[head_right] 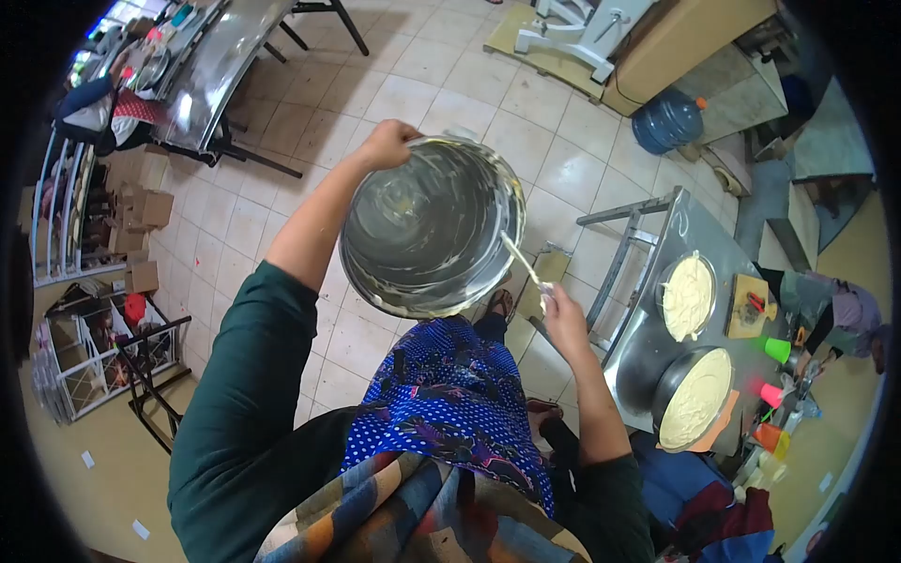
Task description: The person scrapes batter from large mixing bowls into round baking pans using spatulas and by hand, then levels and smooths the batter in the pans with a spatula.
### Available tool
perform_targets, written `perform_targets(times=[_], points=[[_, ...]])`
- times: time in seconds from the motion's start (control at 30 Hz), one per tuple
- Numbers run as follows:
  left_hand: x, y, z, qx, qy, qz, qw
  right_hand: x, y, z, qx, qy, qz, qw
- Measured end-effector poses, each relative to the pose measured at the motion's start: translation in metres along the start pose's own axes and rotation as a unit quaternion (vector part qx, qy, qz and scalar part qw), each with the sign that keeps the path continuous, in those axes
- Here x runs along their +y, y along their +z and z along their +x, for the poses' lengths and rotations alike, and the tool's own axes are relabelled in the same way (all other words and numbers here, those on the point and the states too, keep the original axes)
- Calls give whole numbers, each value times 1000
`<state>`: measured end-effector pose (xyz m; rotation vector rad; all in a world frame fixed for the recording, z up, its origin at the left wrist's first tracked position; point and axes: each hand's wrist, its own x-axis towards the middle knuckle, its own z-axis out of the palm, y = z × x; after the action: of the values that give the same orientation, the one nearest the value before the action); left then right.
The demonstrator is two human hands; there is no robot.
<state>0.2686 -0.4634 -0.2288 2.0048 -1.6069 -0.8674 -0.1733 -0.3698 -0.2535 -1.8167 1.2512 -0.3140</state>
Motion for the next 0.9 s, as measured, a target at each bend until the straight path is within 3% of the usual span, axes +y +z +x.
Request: perform_targets(times=[0.07, 0.1, 0.2, 0.33, 0.5, 0.6, 0.73, 0.83, 0.9], points=[[13, 11, 15, -40, 62, 74, 995, -20, 10, 19, 4, -42, -181, 983], [25, 11, 13, -40, 58, 72, 995, -18, 13, 29, 1, -44, -182, 982], [52, 4, -6, 17, 53, 233, 971, -6, 20, 58, -12, -54, -244, 968], [17, 0, -43, 121, 91, 279, 948, 9, 19, 73, -9, -45, -261, 964], [-15, 2, -79, 221, 38, 110, 968, 11, 21, 74, -4, -51, -269, 962], [-23, 16, -70, 228, -33, 15, 973, 6, 19, 77, -8, -44, -298, 954], [2, 15, -66, 184, 5, -105, 977, -10, 3, 82, -74, 18, -387, 919], [14, 33, -64, 181, 70, -61, 979, 8, -7, 88, -101, 23, -387, 916], [38, 32, -72, 164, 58, -28, 984, 11, -10, 90, -110, 9, -373, 921]])
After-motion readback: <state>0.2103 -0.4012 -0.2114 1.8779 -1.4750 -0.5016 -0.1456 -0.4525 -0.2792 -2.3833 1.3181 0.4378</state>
